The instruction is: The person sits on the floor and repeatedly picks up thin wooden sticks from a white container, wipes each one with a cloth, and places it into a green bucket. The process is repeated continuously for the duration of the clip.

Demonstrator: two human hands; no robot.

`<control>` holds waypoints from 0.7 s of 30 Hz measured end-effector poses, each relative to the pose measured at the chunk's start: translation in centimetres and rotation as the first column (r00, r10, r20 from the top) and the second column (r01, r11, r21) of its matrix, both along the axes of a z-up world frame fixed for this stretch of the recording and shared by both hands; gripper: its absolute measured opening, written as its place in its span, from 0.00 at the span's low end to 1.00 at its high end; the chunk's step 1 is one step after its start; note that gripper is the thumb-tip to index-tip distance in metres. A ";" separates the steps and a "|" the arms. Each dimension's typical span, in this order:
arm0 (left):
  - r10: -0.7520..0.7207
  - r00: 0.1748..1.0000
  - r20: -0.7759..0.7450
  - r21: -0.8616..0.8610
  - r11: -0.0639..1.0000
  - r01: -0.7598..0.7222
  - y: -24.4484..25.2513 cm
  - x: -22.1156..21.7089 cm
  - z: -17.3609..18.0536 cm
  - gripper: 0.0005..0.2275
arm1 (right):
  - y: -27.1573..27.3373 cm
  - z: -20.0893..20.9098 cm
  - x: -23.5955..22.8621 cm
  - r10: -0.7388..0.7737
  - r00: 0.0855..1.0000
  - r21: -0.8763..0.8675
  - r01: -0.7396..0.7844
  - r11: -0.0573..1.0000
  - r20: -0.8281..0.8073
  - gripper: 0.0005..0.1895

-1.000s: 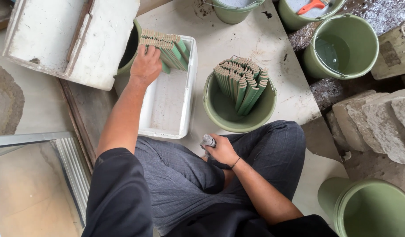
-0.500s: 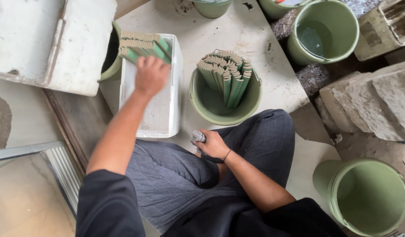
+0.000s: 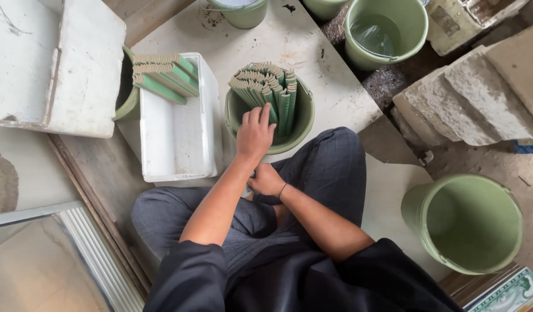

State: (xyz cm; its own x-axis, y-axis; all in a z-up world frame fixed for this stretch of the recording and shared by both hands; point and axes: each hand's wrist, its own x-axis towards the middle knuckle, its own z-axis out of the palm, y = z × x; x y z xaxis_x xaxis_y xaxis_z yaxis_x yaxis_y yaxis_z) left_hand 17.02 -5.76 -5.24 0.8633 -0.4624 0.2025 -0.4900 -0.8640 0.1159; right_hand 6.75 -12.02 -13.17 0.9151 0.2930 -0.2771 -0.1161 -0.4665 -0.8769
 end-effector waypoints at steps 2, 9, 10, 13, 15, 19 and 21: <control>-0.011 0.995 0.097 -0.133 0.991 0.024 1.1 0.2 -1.4 0.24 | 0.2 1.1 0.2 -0.011 1.000 0.023 0.011 1.000 0.009 0.20; 0.058 0.986 0.155 -0.555 0.831 0.038 4.2 -1.8 2.2 0.06 | -0.7 9.2 -1.4 -0.153 0.921 0.387 0.295 0.874 -0.357 0.13; 0.045 0.975 0.217 -0.581 0.808 0.092 4.6 -2.8 4.1 0.04 | -1.0 10.5 -2.0 -0.203 0.901 0.391 0.358 0.848 -0.384 0.15; -0.018 0.978 0.206 -0.571 0.809 0.136 5.7 -4.9 5.2 0.05 | -0.9 11.9 -1.6 -0.299 0.829 0.470 0.525 0.710 -0.473 0.12; 0.007 0.979 0.205 -0.592 0.797 0.118 6.0 -5.7 4.6 0.04 | -0.8 11.2 -1.3 -0.332 0.781 0.515 0.607 0.606 -0.529 0.14; 0.024 0.961 0.276 -0.649 0.742 0.168 5.5 -9.0 6.5 0.03 | -1.8 6.6 -0.4 -0.236 0.608 0.590 0.793 0.151 -0.758 0.20; -0.020 0.938 0.345 -0.631 0.735 0.247 5.0 -12.0 7.5 0.03 | -1.4 11.8 -1.3 -0.139 0.597 0.597 0.801 0.045 -0.790 0.24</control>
